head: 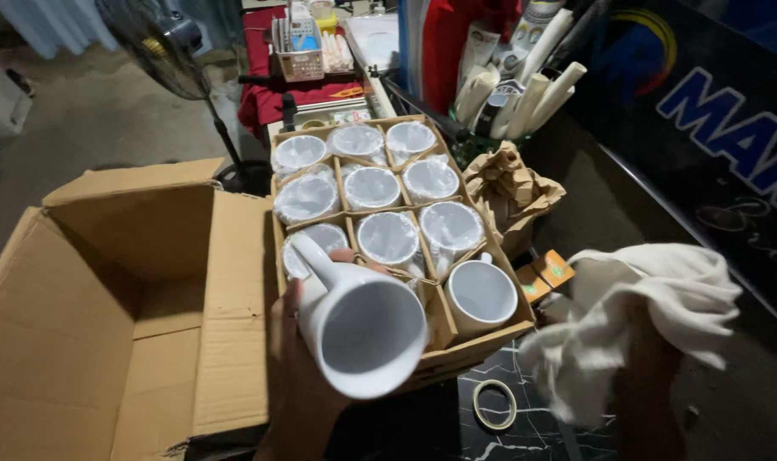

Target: Inspecting ceramic mugs, wiping them with a cloth, and placing them into a box.

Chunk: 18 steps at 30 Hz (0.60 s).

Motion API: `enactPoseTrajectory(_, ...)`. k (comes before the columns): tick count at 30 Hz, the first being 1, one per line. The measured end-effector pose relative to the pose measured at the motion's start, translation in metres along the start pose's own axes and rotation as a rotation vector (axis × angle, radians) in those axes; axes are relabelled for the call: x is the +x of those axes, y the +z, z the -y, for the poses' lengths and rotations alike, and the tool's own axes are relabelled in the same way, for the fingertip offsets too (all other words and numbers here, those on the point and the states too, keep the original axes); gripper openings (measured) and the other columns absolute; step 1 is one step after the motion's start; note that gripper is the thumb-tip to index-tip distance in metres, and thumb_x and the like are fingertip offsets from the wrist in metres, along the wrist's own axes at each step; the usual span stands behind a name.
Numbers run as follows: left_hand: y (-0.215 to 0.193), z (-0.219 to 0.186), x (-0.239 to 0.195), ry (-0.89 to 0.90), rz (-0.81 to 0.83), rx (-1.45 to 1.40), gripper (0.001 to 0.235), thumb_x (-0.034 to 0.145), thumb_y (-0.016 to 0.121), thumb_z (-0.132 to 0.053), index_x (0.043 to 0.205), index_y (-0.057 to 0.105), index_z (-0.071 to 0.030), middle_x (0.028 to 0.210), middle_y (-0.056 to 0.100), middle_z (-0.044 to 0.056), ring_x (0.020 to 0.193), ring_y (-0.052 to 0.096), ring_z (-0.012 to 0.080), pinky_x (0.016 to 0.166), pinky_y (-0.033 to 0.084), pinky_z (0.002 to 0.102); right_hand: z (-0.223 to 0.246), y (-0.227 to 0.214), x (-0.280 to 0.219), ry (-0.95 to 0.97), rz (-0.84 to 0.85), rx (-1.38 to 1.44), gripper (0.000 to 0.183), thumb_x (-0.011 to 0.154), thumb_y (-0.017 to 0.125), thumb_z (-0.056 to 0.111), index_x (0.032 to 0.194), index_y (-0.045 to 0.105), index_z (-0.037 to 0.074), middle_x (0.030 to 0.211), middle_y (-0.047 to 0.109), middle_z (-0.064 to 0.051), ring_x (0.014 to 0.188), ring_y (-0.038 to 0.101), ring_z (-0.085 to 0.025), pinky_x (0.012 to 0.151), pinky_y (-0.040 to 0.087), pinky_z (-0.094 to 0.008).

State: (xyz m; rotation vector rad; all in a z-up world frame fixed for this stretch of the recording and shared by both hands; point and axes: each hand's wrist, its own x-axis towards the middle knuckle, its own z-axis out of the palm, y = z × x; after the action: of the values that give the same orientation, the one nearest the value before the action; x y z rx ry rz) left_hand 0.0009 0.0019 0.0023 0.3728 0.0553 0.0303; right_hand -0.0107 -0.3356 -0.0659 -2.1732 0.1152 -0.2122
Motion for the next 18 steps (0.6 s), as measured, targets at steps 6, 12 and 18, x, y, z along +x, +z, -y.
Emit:
enactPoseTrajectory(6, 0.002, 0.001, -0.002, -0.052, -0.061, -0.026, 0.072, 0.096, 0.056, -0.049, 0.143, 0.045, 0.003, 0.128, 0.061, 0.022, 0.117, 0.064, 0.0339, 0.097, 0.054, 0.047, -0.306, 0.064, 0.041, 0.039, -0.049, -0.004, 0.038, 0.086, 0.069, 0.012, 0.124, 0.068, 0.005, 0.115, 0.079, -0.013, 0.107, 0.075, -0.026, 0.094, 0.058, -0.040)
enactPoseTrajectory(12, 0.007, 0.002, 0.001, -0.114, -0.108, -0.038, 0.075, 0.093, 0.053, -0.055, 0.141, 0.048, 0.003, 0.126, 0.060, 0.022, 0.117, 0.062, 0.0345, 0.097, 0.053, 0.048, -0.328, 0.131, 0.011, 0.116, -0.071, -0.157, 0.056, 0.073, 0.073, 0.003, 0.127, 0.058, 0.004, 0.118, 0.072, -0.016, 0.113, 0.068, -0.033, 0.094, 0.054, -0.041)
enactPoseTrajectory(18, 0.009, 0.003, 0.005, -0.127, -0.115, -0.027, 0.076, 0.090, 0.052, -0.055, 0.140, 0.048, 0.002, 0.127, 0.058, 0.021, 0.118, 0.061, 0.0341, 0.098, 0.053, 0.049, -0.358, 0.119, 0.025, -0.168, 0.445, -0.293, 0.055, 0.068, 0.082, 0.009, 0.120, 0.065, 0.003, 0.122, 0.067, -0.019, 0.114, 0.063, -0.036, 0.097, 0.049, -0.043)
